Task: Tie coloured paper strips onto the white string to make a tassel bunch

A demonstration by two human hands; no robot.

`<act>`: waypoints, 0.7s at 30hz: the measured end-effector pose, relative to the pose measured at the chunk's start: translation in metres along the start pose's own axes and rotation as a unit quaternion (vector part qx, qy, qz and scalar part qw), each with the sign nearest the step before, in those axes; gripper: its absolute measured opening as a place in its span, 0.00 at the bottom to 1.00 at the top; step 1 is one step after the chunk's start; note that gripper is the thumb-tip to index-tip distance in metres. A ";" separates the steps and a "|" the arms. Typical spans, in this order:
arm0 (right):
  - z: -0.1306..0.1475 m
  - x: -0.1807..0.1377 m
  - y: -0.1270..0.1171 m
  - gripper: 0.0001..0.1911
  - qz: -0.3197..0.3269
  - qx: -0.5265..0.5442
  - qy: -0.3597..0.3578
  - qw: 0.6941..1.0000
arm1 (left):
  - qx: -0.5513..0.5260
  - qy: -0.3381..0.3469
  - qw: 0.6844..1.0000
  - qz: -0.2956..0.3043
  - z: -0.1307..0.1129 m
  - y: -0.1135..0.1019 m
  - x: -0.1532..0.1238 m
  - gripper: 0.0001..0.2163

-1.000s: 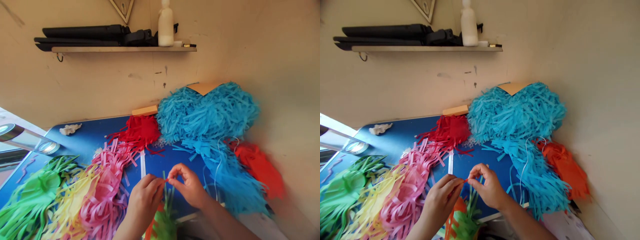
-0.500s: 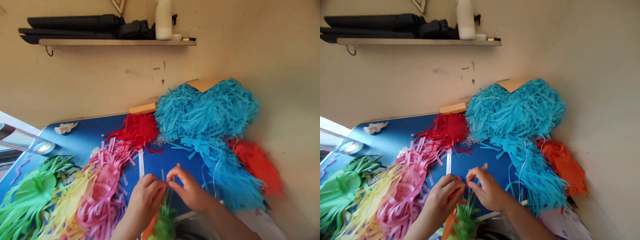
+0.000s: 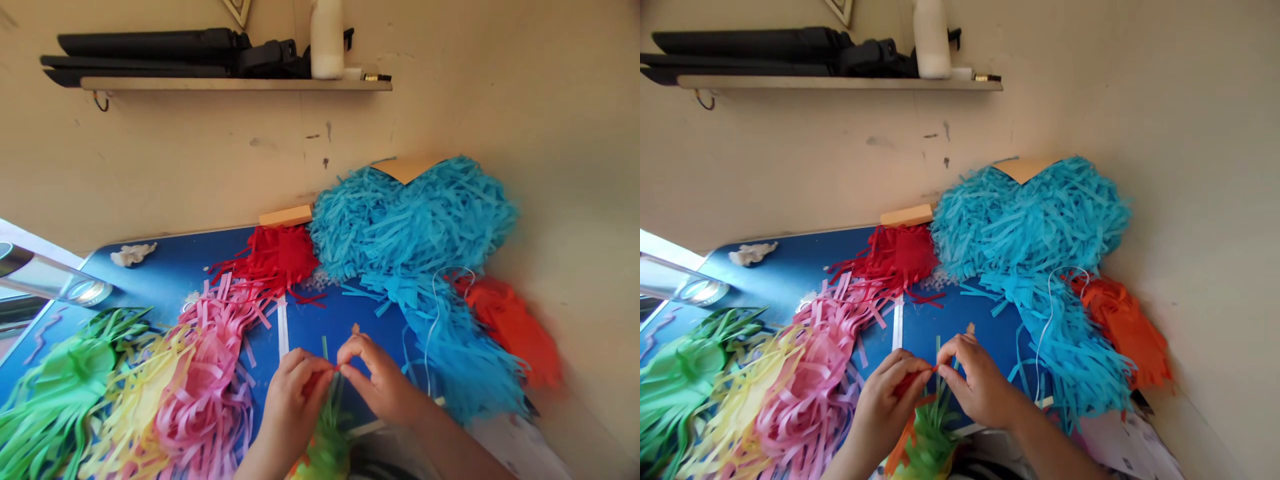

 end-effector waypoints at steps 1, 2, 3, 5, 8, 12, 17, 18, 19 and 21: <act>0.001 0.000 0.000 0.04 0.004 0.000 -0.003 1.000 | 0.005 -0.001 1.000 -0.005 -0.001 0.000 0.000 0.05; 0.003 0.000 0.001 0.04 0.011 0.000 -0.005 1.000 | 0.013 0.002 1.000 -0.011 -0.002 0.000 0.000 0.06; 0.005 -0.001 0.003 0.04 0.020 0.000 -0.006 1.000 | 0.024 0.011 1.000 -0.017 -0.005 0.000 0.000 0.06; 0.008 -0.001 0.004 0.05 0.029 -0.007 -0.003 1.000 | 0.043 0.037 0.998 -0.033 -0.010 -0.001 0.000 0.06; 0.012 -0.001 0.000 0.06 -0.013 -0.033 -0.017 0.999 | 0.060 0.054 0.995 -0.054 -0.013 -0.001 0.000 0.05; 0.013 0.000 -0.002 0.07 -0.033 -0.046 -0.027 0.998 | 0.042 0.015 0.998 -0.045 -0.006 0.000 -0.002 0.05; 0.010 -0.001 -0.003 0.07 -0.028 -0.041 -0.015 0.999 | -0.003 -0.032 0.999 -0.004 0.002 0.005 -0.003 0.06; 0.010 -0.001 -0.002 0.07 -0.030 -0.044 -0.017 0.998 | 0.003 -0.032 0.999 -0.007 0.002 0.005 -0.003 0.06; 0.011 -0.002 -0.002 0.07 -0.036 -0.047 -0.023 0.998 | 0.013 -0.030 0.999 -0.014 0.002 0.005 -0.003 0.06; 0.014 -0.003 -0.001 0.09 -0.049 -0.057 -0.041 0.996 | 0.036 -0.021 0.999 -0.035 0.000 0.004 -0.002 0.05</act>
Point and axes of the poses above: each hand's wrist, its own x-axis towards the middle knuckle, its own y-axis out of the palm, z = x × y, the point moved 8 cm from there along x, towards the middle knuckle, and after that the axes turned 13 degrees about -z, right-handed, at the moved point
